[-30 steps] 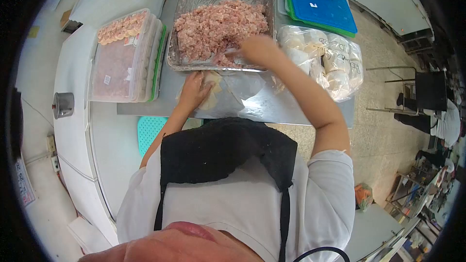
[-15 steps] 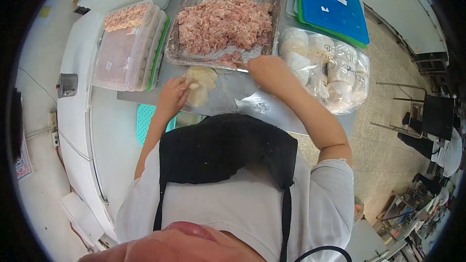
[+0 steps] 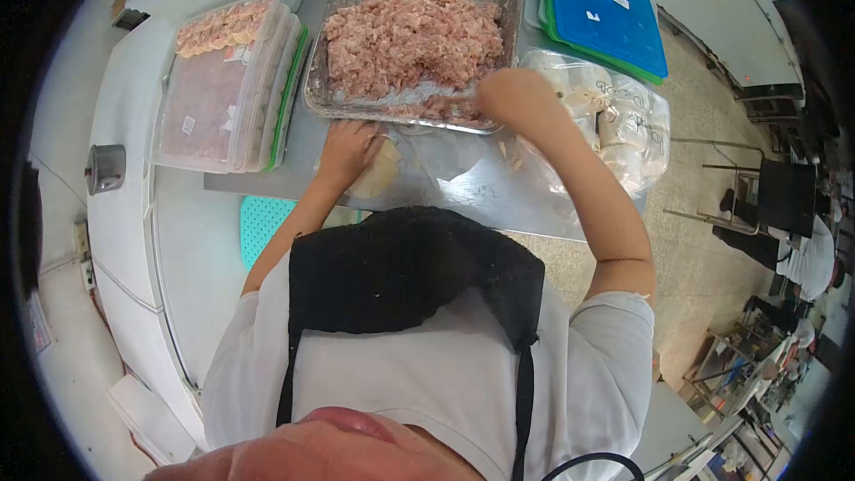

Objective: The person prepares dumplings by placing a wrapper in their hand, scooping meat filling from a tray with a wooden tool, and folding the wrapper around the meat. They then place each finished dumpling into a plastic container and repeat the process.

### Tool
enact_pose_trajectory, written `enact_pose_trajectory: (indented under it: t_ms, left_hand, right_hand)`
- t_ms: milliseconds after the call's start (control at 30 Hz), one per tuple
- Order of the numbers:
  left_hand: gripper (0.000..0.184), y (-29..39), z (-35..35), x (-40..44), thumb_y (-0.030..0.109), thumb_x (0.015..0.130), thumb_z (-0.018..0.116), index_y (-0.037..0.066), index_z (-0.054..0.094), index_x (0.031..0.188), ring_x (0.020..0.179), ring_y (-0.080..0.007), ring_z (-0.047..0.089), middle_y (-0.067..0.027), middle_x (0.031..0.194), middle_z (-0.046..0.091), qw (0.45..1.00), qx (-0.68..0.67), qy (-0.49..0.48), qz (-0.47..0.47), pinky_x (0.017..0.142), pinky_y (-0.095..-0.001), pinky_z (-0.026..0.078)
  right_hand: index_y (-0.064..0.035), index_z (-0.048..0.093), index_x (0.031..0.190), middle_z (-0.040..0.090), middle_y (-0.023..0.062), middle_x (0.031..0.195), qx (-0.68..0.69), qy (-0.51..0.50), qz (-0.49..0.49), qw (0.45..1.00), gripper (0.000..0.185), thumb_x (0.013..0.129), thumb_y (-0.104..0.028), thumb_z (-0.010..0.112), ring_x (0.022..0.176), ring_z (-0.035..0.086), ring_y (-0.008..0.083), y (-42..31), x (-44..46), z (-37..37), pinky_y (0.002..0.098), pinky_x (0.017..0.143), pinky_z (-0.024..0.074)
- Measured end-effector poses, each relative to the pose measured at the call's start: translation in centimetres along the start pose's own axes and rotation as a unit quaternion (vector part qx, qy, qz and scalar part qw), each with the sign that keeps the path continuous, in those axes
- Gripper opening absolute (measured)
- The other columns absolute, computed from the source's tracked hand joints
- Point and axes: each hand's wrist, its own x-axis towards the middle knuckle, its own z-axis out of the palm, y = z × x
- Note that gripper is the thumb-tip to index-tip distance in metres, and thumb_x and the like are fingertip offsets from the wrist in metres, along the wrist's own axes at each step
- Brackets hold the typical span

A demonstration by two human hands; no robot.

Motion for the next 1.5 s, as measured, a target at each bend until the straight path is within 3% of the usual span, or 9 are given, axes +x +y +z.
enact_pose_trajectory:
  t_ms: [200, 733, 800, 833, 900, 933, 1067, 1267, 1500]
  left_hand:
    - [0.018, -0.4, -1.7, -2.7, 0.014, 0.076, 0.069, 0.007, 0.064, 0.091, 0.096, -0.0316, 0.055, -0.0097, 0.099, 0.060, 0.977, -0.150, -0.015, 0.152, 0.081, -0.0413, 0.044]
    - [0.016, -5.1, -5.3, -0.9, 0.019, 0.085, 0.065, 0.003, 0.064, 0.086, 0.078, -0.0283, 0.062, -0.0100, 0.085, 0.063, 0.961, -0.268, 0.061, 0.039, 0.070, -0.0364, 0.049]
    - [0.016, -5.8, -6.1, -0.3, 0.017, 0.088, 0.063, 0.004, 0.060, 0.097, 0.088, -0.0217, 0.063, -0.0074, 0.094, 0.064, 0.742, -0.612, -0.026, -0.271, 0.075, -0.0338, 0.052]
    - [0.016, -5.5, -7.1, 0.5, 0.017, 0.088, 0.063, 0.004, 0.060, 0.097, 0.088, -0.0217, 0.063, -0.0074, 0.094, 0.064, 0.742, -0.613, -0.024, -0.270, 0.075, -0.0338, 0.052]
    - [0.022, -4.5, -8.8, 1.9, 0.017, 0.092, 0.058, 0.005, 0.053, 0.109, 0.098, -0.0191, 0.061, -0.0063, 0.105, 0.060, 0.465, -0.830, -0.007, -0.309, 0.084, -0.0344, 0.053]
    - [0.031, -4.5, -8.8, 2.3, 0.018, 0.093, 0.054, 0.005, 0.047, 0.120, 0.105, -0.0228, 0.059, -0.0092, 0.116, 0.057, 0.556, -0.795, -0.013, -0.243, 0.090, -0.0397, 0.051]
    - [0.038, -2.7, -9.3, 6.2, 0.018, 0.096, 0.047, -0.002, 0.043, 0.128, 0.116, -0.0272, 0.053, -0.0145, 0.122, 0.054, 0.527, -0.814, 0.067, -0.235, 0.101, -0.0470, 0.042]
    - [0.051, 0.9, -11.8, 11.3, 0.037, 0.100, 0.031, -0.003, 0.043, 0.128, 0.117, -0.0319, 0.051, -0.0173, 0.124, 0.052, 0.297, -0.918, 0.152, -0.217, 0.104, -0.0494, 0.035]
    - [0.069, -0.9, -8.2, 11.4, 0.053, 0.095, 0.029, -0.004, 0.040, 0.133, 0.126, -0.0365, 0.041, -0.0219, 0.133, 0.045, 0.370, -0.865, 0.197, -0.276, 0.107, -0.0521, 0.029]
  right_hand:
    - [-0.0057, 0.068, 0.070, 0.065, 0.0158, 0.071, 0.021, 0.043, -0.004, 0.999, 0.019, 0.078, -0.019, 0.058, 0.070, 0.066, 0.0330, -2.9, -0.9, 3.0, 0.0452, 0.060, 0.0513]
    - [-0.0020, 0.066, 0.074, 0.061, 0.0154, 0.063, 0.240, 0.005, 0.028, 0.970, 0.033, 0.091, -0.027, 0.054, 0.058, 0.061, 0.0270, -7.5, 4.3, 2.4, 0.0389, 0.055, 0.0477]
    - [-0.0015, 0.067, 0.076, 0.060, 0.0129, 0.060, 0.380, 0.004, 0.016, 0.925, 0.033, 0.091, -0.029, 0.055, 0.053, 0.058, 0.0240, -6.5, 3.9, 2.2, 0.0350, 0.050, 0.0451]
    - [-0.0018, 0.067, 0.077, 0.056, 0.0077, 0.057, 0.453, -0.030, 0.056, 0.889, 0.035, 0.092, -0.031, 0.056, 0.051, 0.052, 0.0179, -6.5, 3.7, 1.2, 0.0316, 0.048, 0.0410]
    - [-0.0021, 0.066, 0.078, 0.051, 0.0026, 0.054, 0.521, -0.063, 0.094, 0.846, 0.036, 0.093, -0.033, 0.057, 0.048, 0.047, 0.0118, -6.8, 3.3, -0.9, 0.0282, 0.046, 0.0370]
    - [-0.0029, 0.066, 0.080, 0.049, -0.0006, 0.054, 0.581, -0.037, 0.123, 0.803, 0.036, 0.093, -0.035, 0.056, 0.049, 0.044, 0.0081, -7.2, 3.1, -1.9, 0.0259, 0.046, 0.0348]
    - [-0.0053, 0.067, 0.084, 0.047, -0.0042, 0.057, 0.701, 0.065, 0.157, 0.692, 0.035, 0.094, -0.037, 0.056, 0.051, 0.041, 0.0041, -7.7, 3.1, -3.2, 0.0219, 0.046, 0.0328]
    - [-0.0022, 0.064, 0.101, 0.057, 0.0059, 0.073, 0.497, 0.234, 0.041, 0.835, 0.030, 0.093, -0.030, 0.056, 0.064, 0.056, 0.0181, -7.6, 5.2, 0.3, 0.0308, 0.056, 0.0449]
    - [-0.0052, 0.060, 0.106, 0.061, 0.0181, 0.089, 0.197, 0.236, 0.021, 0.951, 0.022, 0.090, -0.020, 0.054, 0.081, 0.063, 0.0354, -7.4, 1.1, -4.0, 0.0450, 0.068, 0.0517]
